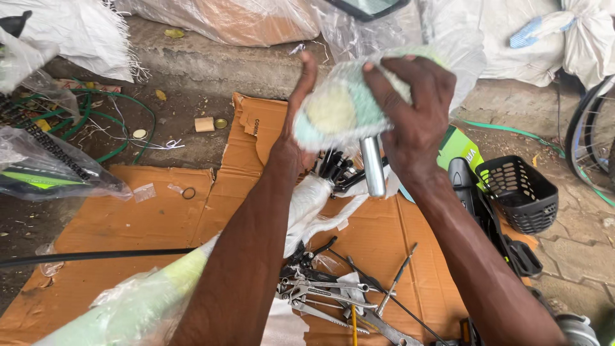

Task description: The person assembles a bicycle by attaching the handlebar stem to the frame using a wrench. They tighten the bolts on the stem and adjust the handlebar position while working on a cardboard surface with tools and parts nearby.

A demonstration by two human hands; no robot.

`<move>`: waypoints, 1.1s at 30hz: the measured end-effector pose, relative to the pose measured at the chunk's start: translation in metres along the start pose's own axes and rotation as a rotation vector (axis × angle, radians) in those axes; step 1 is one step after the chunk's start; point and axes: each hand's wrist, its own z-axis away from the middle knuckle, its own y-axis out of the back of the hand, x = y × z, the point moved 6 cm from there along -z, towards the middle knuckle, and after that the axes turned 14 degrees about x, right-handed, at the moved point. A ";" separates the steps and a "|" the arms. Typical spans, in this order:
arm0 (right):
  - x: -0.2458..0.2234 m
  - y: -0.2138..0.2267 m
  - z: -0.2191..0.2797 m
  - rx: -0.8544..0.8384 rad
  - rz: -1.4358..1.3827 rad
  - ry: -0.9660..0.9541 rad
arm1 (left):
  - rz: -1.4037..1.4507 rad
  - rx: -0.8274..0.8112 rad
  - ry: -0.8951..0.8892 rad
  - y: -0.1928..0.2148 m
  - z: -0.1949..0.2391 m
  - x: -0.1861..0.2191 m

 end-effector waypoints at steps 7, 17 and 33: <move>-0.029 0.028 -0.026 -0.526 -0.337 0.006 | -0.024 0.209 0.189 0.025 -0.006 -0.017; 0.021 -0.012 -0.066 -0.718 -0.335 -0.914 | 0.043 0.307 0.084 0.028 -0.010 -0.020; -0.026 -0.072 -0.083 -1.247 0.146 -0.461 | 0.070 0.482 0.019 0.097 -0.057 -0.072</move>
